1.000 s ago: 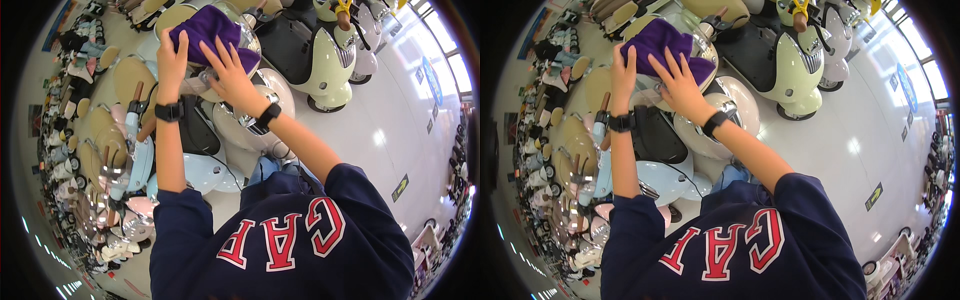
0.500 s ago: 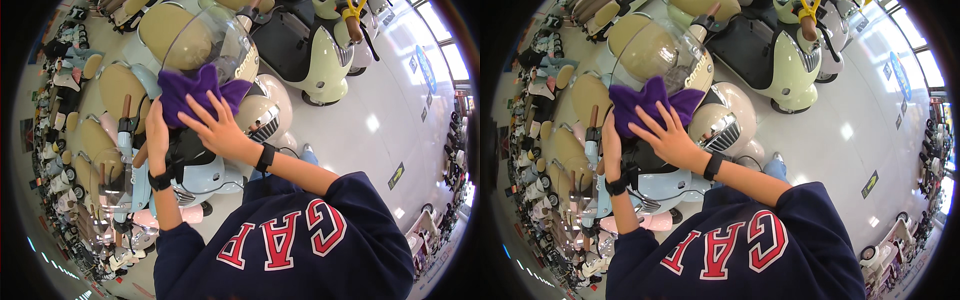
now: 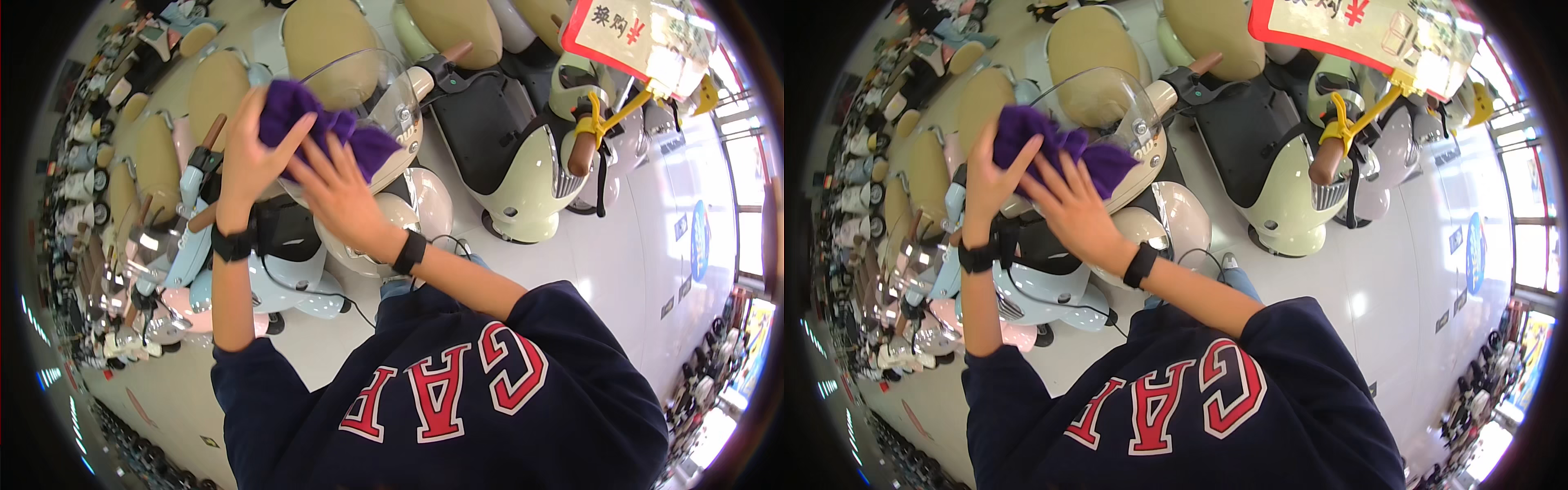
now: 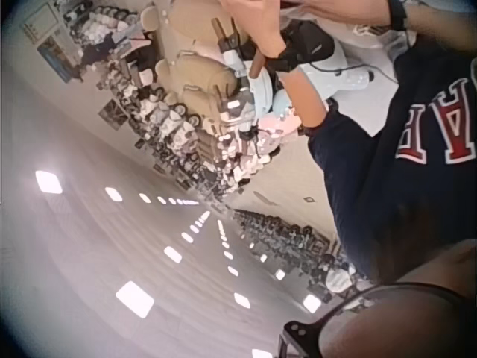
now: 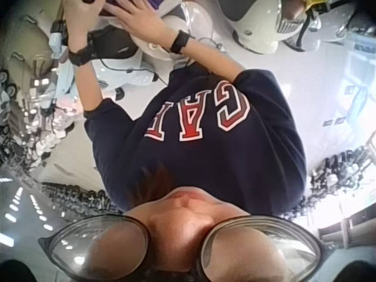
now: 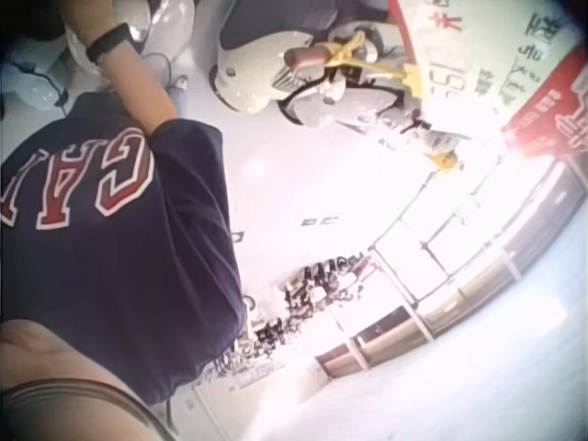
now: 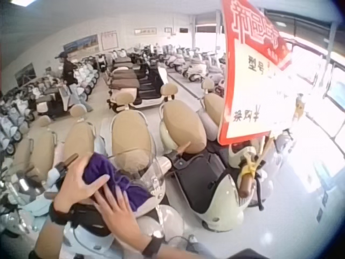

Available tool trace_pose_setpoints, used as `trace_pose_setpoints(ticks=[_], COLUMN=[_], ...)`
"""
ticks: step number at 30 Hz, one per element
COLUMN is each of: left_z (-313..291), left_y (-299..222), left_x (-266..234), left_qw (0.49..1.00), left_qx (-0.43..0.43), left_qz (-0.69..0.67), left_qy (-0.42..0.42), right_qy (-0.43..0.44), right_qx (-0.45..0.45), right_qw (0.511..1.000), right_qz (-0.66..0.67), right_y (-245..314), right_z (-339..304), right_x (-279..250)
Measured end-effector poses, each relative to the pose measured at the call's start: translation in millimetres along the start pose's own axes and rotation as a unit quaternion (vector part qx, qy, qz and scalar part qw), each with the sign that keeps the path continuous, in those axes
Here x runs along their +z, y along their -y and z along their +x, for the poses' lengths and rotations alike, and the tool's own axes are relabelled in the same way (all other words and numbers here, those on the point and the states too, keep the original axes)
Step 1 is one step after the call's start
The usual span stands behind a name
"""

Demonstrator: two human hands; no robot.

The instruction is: Cleaning and wiping down electric scooters in a showroom.

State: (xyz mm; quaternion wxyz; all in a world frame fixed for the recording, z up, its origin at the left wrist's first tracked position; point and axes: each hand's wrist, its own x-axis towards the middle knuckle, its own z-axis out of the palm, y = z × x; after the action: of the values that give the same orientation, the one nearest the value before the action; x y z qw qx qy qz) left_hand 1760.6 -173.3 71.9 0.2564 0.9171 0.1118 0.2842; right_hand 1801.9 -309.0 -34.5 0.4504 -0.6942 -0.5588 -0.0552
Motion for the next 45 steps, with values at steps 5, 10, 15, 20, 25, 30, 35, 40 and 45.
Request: trace_pose_setpoints(ticks=[5, 10, 15, 20, 25, 30, 35, 40, 45], left_z=[62.7, 91.1, 90.0, 70.2, 37.4, -4.8, -56.1, -112.2, -154.5], left_y=[-25.6, -24.2, -32.7, -30.7, -26.4, 18.4, 44.8, 53.4, 30.8], left_x=[43.8, 95.9, 94.4, 57.3, 13.0, 4.2, 24.1, 36.2, 62.5], left_qw=[0.951, 0.888, 0.909, 0.984, 0.998, 0.994, 0.948, 0.965, 0.96], left_qx=[0.13, 0.171, 0.168, 0.109, 0.026, -0.082, -0.199, -0.197, -0.177], left_qz=[0.279, 0.42, 0.364, 0.134, 0.051, -0.016, -0.173, -0.061, 0.033], left_qy=[0.036, 0.078, 0.112, 0.049, 0.011, -0.065, -0.176, -0.164, -0.213], right_qy=[-0.076, -0.094, -0.116, -0.093, -0.074, -0.069, -0.023, 0.08, 0.159], right_qx=[0.033, 0.054, 0.059, 0.056, -0.001, -0.041, -0.083, -0.131, -0.151], right_qw=[0.992, 0.987, 0.991, 0.993, 0.997, 0.996, 0.992, 0.988, 0.974], right_qz=[0.091, 0.12, 0.031, 0.039, 0.033, -0.046, -0.091, -0.026, 0.06], right_y=[-30.2, -63.2, -79.0, -70.3, -54.7, -32.7, -19.8, -17.7, -33.6], right_z=[26.0, 17.5, 11.3, 17.1, 20.6, 23.2, 9.2, -25.5, -46.8], right_x=[-25.7, -38.6, -41.3, -39.9, -26.8, -11.1, 3.9, 7.5, -1.3])
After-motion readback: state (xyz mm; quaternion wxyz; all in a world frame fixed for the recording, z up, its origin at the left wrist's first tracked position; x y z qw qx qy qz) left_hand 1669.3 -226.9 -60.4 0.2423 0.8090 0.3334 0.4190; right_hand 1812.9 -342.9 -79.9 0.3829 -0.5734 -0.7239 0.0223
